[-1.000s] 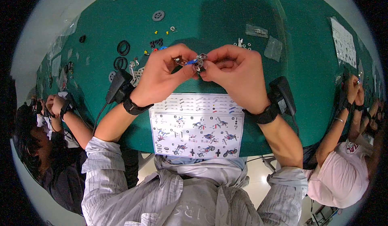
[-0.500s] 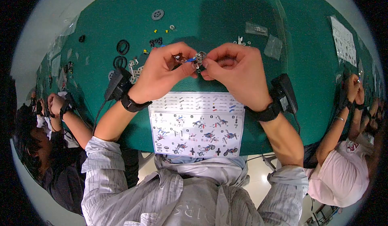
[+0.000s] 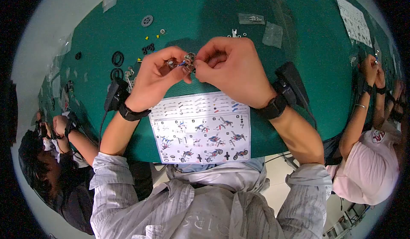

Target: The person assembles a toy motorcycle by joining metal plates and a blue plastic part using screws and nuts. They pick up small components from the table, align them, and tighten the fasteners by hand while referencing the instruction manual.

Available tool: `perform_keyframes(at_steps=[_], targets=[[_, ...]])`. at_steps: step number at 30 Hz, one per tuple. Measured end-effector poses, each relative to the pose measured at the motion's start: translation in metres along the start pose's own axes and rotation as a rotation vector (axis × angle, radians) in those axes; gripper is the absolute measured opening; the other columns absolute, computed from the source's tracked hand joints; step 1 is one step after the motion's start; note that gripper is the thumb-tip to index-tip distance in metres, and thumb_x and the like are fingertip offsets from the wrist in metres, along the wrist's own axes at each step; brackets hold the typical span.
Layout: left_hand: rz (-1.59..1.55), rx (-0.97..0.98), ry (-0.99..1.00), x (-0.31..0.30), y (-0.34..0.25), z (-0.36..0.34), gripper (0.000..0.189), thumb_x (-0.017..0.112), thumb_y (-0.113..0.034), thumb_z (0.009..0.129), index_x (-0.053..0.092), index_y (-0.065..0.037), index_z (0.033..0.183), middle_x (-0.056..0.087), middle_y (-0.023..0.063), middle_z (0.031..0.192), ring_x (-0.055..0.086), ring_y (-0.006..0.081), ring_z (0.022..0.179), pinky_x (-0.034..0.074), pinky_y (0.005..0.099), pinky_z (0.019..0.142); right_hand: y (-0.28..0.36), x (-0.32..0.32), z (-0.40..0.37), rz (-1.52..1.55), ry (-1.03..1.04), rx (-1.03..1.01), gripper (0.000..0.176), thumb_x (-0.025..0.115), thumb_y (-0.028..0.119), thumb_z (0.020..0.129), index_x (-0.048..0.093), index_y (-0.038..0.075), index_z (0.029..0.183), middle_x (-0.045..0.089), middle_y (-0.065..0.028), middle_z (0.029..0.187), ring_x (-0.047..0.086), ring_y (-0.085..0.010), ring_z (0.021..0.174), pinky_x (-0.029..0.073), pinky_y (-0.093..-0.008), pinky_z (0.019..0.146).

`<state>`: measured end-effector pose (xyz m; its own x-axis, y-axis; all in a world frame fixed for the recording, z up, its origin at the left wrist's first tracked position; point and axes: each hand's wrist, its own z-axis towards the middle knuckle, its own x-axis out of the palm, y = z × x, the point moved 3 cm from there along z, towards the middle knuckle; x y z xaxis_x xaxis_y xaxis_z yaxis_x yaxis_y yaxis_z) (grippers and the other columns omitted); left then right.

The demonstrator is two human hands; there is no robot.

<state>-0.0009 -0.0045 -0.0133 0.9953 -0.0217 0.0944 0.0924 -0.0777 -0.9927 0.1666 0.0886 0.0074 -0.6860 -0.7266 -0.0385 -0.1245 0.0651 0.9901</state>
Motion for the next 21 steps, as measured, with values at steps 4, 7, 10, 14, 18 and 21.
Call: perform_keyframes(at_steps=[4,7,10,14,18,21], targets=[[-0.002,0.005,-0.024,-0.0008,0.0021,-0.0008,0.013,0.062,0.0,0.096,0.06,0.003,0.109,0.064,0.0061,0.101,0.066,0.0131,0.085,0.054,0.0261,0.076,0.0026,0.0018,-0.0014,-0.079,-0.013,-0.035,0.014,0.073,0.007,0.084,0.069,-0.005,0.091,0.071,-0.0069,0.082,0.068,-0.0087,0.073,0.056,-0.0226,0.064],[-0.004,-0.006,-0.023,-0.0012,0.0013,-0.0004,0.013,0.061,0.001,0.095,0.061,0.003,0.108,0.063,0.0061,0.1,0.066,0.0132,0.085,0.054,0.0265,0.076,0.0042,0.0024,-0.0015,-0.127,-0.014,-0.08,0.015,0.072,0.006,0.086,0.068,-0.006,0.091,0.071,-0.0071,0.083,0.068,-0.0084,0.074,0.056,-0.0232,0.065],[0.018,0.004,-0.025,-0.0012,-0.0009,-0.0006,0.011,0.061,0.001,0.095,0.061,0.003,0.106,0.062,0.006,0.1,0.066,0.0131,0.084,0.054,0.0266,0.076,0.0046,0.0026,-0.0015,-0.127,0.002,-0.111,0.015,0.071,0.006,0.087,0.067,-0.007,0.093,0.071,-0.0077,0.084,0.068,-0.0091,0.074,0.057,-0.0236,0.066],[-0.02,0.046,-0.034,-0.0026,0.0012,0.0003,0.012,0.062,0.001,0.094,0.061,0.004,0.105,0.063,0.0052,0.098,0.065,0.0107,0.083,0.054,0.025,0.075,0.0029,0.0032,-0.0002,0.015,0.053,-0.007,0.014,0.069,0.005,0.089,0.066,-0.008,0.095,0.07,-0.0083,0.085,0.068,-0.0099,0.074,0.057,-0.0235,0.066],[-0.013,0.025,-0.019,-0.0028,0.0005,-0.0004,0.009,0.061,0.002,0.095,0.061,0.003,0.104,0.061,0.0064,0.101,0.065,0.0131,0.084,0.054,0.0263,0.075,0.0038,0.0045,-0.0015,0.11,0.077,0.055,0.014,0.069,0.004,0.089,0.065,-0.007,0.095,0.07,-0.0081,0.086,0.068,-0.0098,0.075,0.056,-0.0233,0.065],[0.019,0.043,-0.023,-0.0018,0.0025,-0.0004,0.009,0.061,0.002,0.094,0.061,0.003,0.104,0.06,0.0062,0.101,0.065,0.013,0.084,0.054,0.026,0.075,0.0029,0.0045,-0.0029,-0.028,0.051,-0.026,0.013,0.068,0.004,0.089,0.065,-0.007,0.095,0.069,-0.0075,0.085,0.068,-0.0092,0.075,0.055,-0.0235,0.064]])
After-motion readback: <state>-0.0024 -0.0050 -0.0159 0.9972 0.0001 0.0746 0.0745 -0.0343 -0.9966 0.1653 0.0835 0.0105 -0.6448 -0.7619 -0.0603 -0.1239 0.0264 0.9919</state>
